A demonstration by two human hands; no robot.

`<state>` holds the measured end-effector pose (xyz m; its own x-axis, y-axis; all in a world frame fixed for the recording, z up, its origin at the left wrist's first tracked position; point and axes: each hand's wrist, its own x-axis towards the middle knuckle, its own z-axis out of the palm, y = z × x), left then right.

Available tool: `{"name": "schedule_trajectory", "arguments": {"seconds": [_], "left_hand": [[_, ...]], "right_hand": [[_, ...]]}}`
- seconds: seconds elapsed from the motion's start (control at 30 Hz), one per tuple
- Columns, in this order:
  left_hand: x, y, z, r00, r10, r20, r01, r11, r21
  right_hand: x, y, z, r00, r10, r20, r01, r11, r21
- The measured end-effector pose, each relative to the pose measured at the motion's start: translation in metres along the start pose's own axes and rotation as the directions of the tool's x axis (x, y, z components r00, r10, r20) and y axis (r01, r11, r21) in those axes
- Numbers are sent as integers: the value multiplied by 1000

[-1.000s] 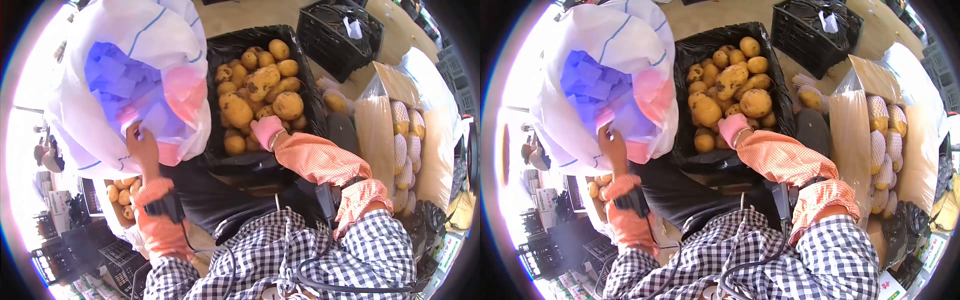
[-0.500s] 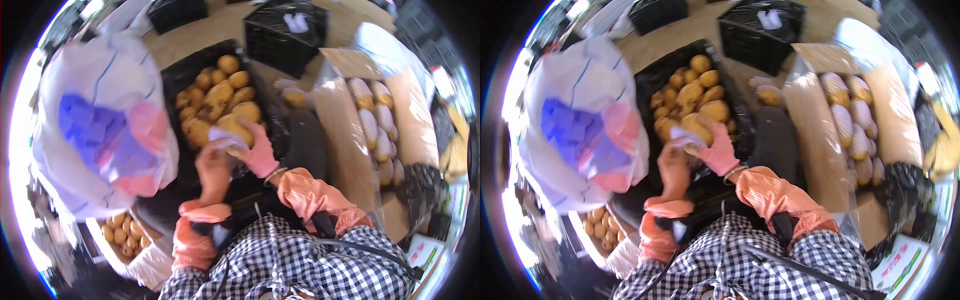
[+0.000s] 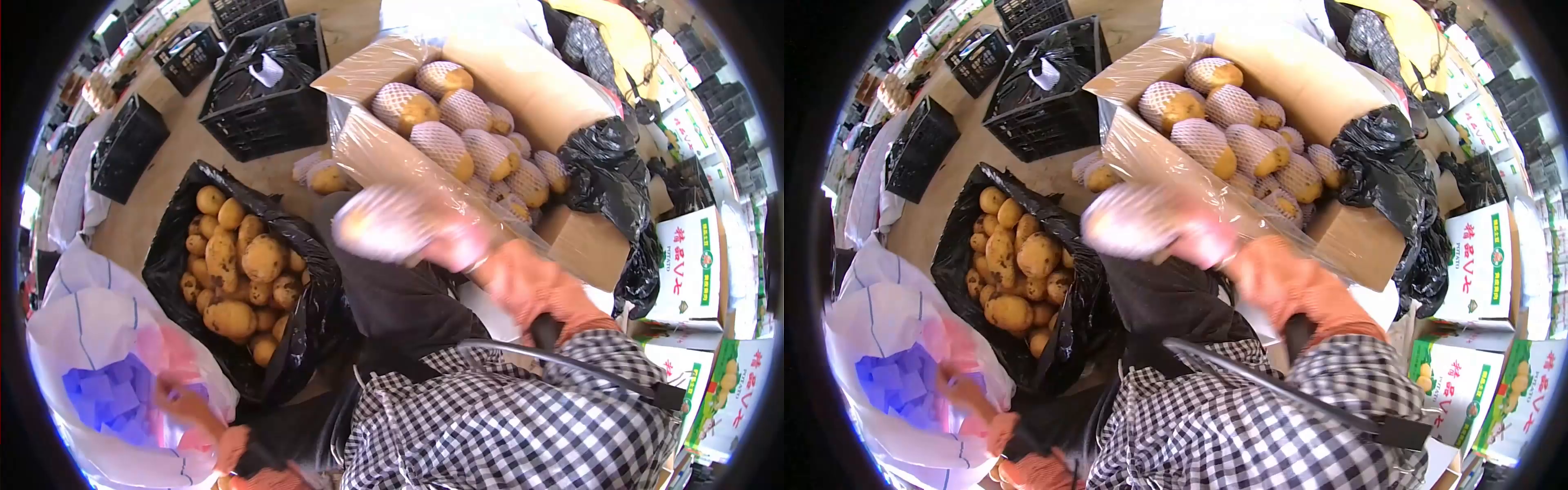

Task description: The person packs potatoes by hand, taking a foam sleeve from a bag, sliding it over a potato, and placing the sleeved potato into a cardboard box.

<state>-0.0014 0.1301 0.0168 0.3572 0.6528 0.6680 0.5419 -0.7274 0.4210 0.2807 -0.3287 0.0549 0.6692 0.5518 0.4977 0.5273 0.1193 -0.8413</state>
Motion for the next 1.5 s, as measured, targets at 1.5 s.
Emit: {"name": "schedule_trajectory", "arguments": {"seconds": [1.5], "left_hand": [[-61,119,-2,506,-258,823,726,-387,-568]], "right_hand": [[45,15,222,688,216,693,-640,631,439]]}}
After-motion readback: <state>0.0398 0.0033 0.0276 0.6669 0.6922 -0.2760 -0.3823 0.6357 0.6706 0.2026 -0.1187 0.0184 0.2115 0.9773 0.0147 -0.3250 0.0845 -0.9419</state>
